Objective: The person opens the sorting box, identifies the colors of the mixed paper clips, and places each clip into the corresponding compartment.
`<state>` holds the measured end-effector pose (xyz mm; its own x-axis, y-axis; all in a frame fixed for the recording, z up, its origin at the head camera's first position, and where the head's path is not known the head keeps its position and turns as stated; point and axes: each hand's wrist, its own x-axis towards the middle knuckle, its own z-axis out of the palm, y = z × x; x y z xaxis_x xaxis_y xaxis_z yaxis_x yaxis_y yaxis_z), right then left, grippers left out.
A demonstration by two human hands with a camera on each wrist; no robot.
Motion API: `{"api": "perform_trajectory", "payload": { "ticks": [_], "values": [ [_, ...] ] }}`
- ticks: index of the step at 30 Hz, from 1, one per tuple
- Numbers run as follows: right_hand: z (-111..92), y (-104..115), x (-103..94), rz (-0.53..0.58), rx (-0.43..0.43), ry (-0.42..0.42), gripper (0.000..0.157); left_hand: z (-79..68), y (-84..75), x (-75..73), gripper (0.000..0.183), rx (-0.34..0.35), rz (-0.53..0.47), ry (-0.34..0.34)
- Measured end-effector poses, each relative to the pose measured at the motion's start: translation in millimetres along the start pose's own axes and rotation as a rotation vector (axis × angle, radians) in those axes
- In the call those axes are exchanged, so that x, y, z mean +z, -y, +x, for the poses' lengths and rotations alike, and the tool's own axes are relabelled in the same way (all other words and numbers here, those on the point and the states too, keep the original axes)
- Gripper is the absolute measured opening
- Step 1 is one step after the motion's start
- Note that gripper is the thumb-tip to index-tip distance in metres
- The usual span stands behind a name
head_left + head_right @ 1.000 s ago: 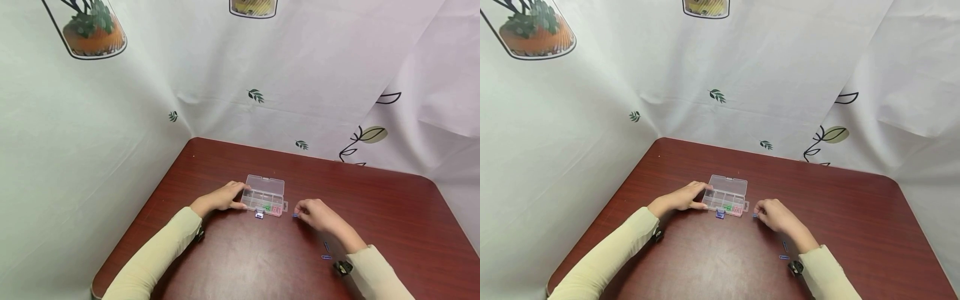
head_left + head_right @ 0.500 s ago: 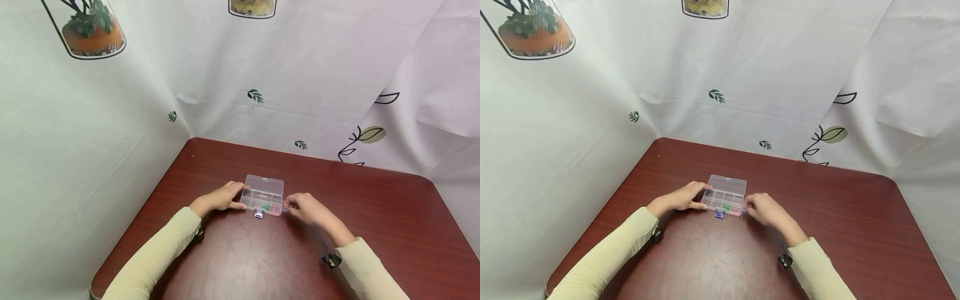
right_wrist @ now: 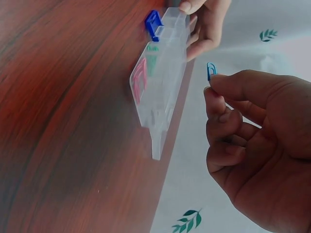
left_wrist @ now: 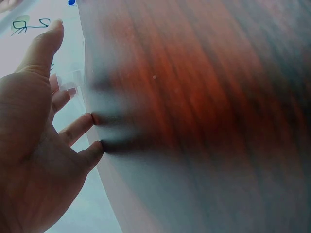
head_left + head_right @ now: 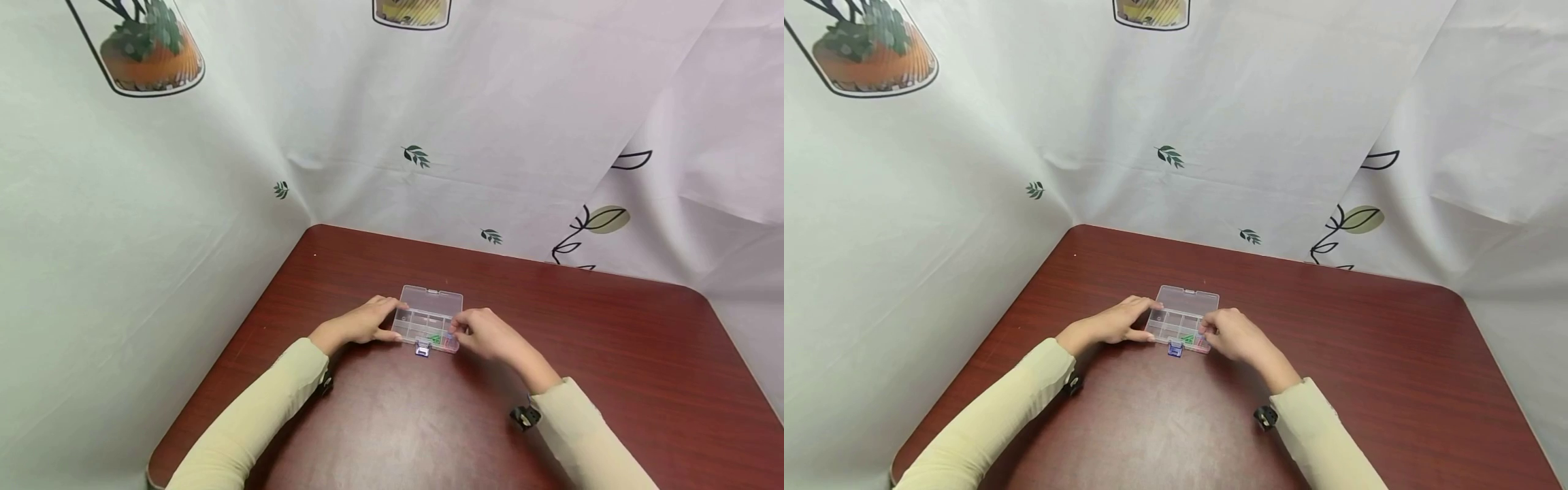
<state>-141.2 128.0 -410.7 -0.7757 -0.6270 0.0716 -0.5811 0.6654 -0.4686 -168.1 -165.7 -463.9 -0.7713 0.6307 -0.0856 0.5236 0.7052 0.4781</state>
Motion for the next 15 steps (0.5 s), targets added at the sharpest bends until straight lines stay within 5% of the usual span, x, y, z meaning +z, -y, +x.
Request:
{"api": "perform_trajectory", "payload": {
  "ticks": [15],
  "values": [
    [21.4, 11.8, 8.7, 0.056, 0.068, 0.045, 0.007, -0.8, -0.6, -0.7, 0.063, -0.014, -0.02, 0.001]
  ]
}}
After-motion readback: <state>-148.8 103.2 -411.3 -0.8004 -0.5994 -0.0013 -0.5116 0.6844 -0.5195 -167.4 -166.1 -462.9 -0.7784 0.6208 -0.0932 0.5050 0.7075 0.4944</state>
